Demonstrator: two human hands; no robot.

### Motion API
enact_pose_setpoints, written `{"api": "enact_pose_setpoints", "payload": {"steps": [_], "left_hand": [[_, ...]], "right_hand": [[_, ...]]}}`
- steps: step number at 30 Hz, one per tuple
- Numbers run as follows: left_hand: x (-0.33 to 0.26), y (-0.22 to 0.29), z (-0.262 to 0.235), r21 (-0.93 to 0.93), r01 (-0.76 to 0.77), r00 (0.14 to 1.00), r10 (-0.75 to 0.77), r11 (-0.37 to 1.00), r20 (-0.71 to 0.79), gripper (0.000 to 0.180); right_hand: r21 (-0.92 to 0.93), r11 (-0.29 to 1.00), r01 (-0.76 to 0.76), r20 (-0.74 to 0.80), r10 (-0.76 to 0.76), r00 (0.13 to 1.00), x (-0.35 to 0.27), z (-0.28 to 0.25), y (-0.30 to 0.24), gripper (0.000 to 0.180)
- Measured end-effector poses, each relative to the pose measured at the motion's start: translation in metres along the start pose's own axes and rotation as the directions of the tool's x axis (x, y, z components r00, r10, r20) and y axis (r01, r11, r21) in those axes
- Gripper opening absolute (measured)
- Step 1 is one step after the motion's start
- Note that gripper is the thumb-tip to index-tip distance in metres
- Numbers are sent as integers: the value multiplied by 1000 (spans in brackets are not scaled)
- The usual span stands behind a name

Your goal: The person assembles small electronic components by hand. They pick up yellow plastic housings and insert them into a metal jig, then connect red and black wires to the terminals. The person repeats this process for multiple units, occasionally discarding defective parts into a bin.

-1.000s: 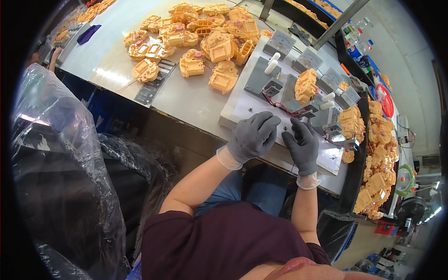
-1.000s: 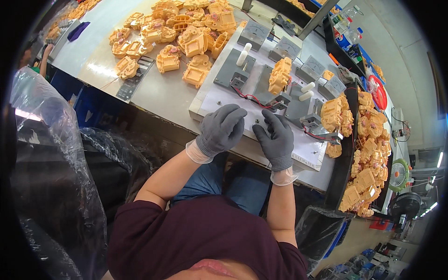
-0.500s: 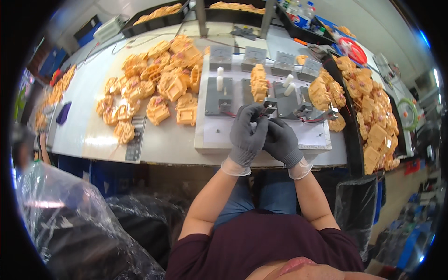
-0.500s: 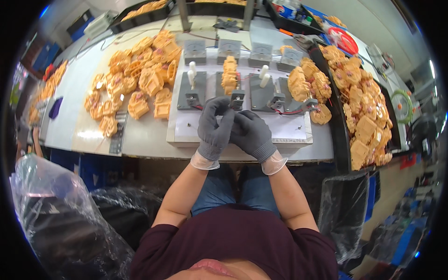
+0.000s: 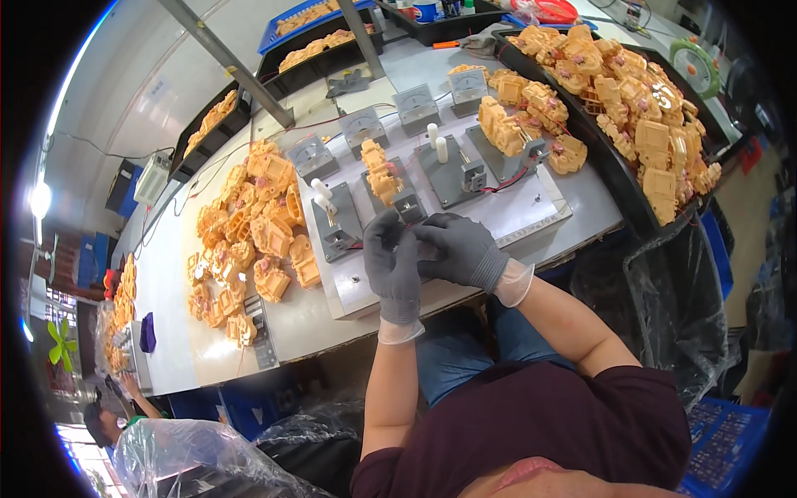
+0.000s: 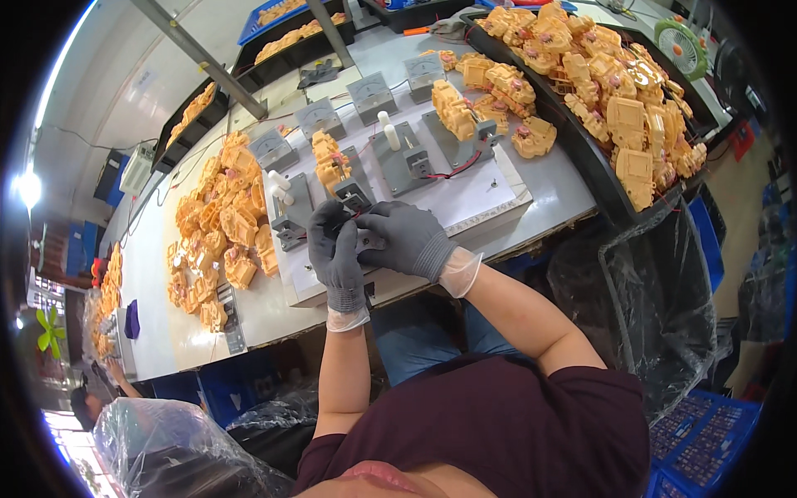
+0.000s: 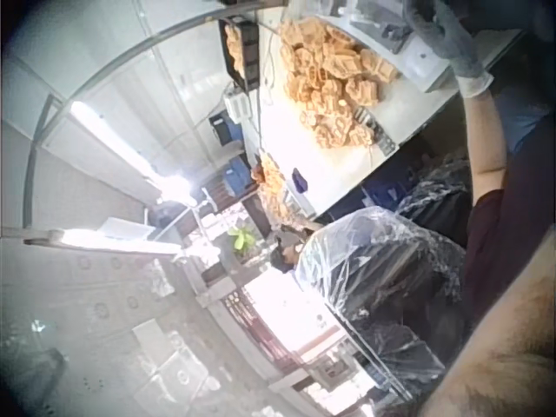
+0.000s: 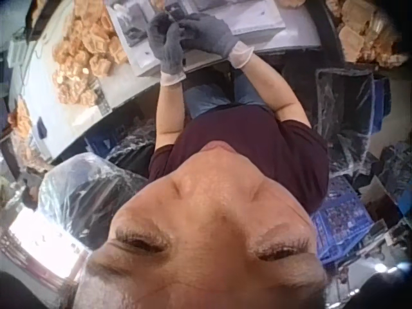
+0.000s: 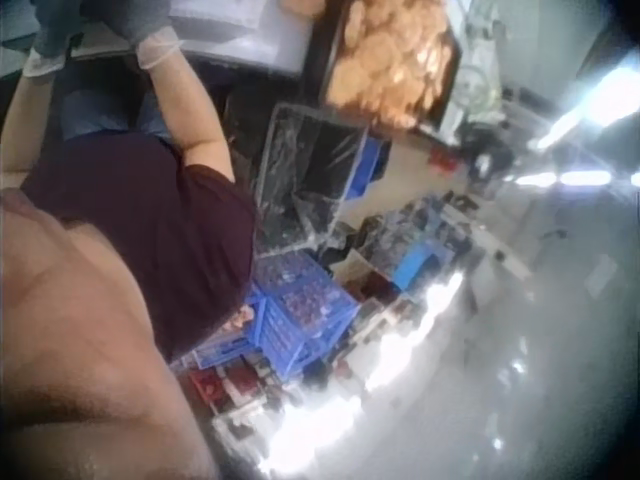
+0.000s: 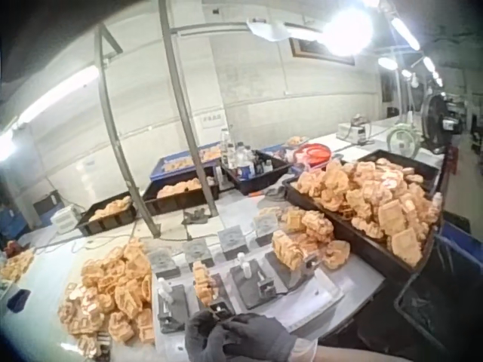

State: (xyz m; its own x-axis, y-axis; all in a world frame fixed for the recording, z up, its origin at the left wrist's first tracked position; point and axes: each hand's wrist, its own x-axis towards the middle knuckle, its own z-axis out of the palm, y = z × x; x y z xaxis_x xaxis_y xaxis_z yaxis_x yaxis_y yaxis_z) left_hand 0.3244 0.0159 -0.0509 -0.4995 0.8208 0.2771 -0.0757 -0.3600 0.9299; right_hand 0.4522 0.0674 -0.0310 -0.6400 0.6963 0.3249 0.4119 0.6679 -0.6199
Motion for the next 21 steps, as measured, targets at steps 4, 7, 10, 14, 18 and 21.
{"api": "enact_pose_setpoints", "payload": {"steps": [4,7,10,14,18,21], "left_hand": [[3,2,-1,93,-140,986,130,986,101,44],[1,18,5,89,-93,983,77,992,169,51],[-1,22,4,90,-64,969,41,994,243,52],[4,13,-1,8,-40,971,37,999,237,52],[7,7,-9,-47,69,968,-55,997,245,49],[11,2,-25,-203,151,929,-69,967,364,50]], "right_hand": [[2,997,-73,-43,73,996,0,6,5,43],[-14,988,-153,-8,153,988,4,6,3,39],[-13,983,-183,12,184,983,5,6,5,34],[152,976,-156,-98,172,980,13,-10,-2,26],[127,992,-20,-309,58,949,45,-35,-21,33],[-162,975,-152,-149,128,981,78,-34,-38,51]]}}
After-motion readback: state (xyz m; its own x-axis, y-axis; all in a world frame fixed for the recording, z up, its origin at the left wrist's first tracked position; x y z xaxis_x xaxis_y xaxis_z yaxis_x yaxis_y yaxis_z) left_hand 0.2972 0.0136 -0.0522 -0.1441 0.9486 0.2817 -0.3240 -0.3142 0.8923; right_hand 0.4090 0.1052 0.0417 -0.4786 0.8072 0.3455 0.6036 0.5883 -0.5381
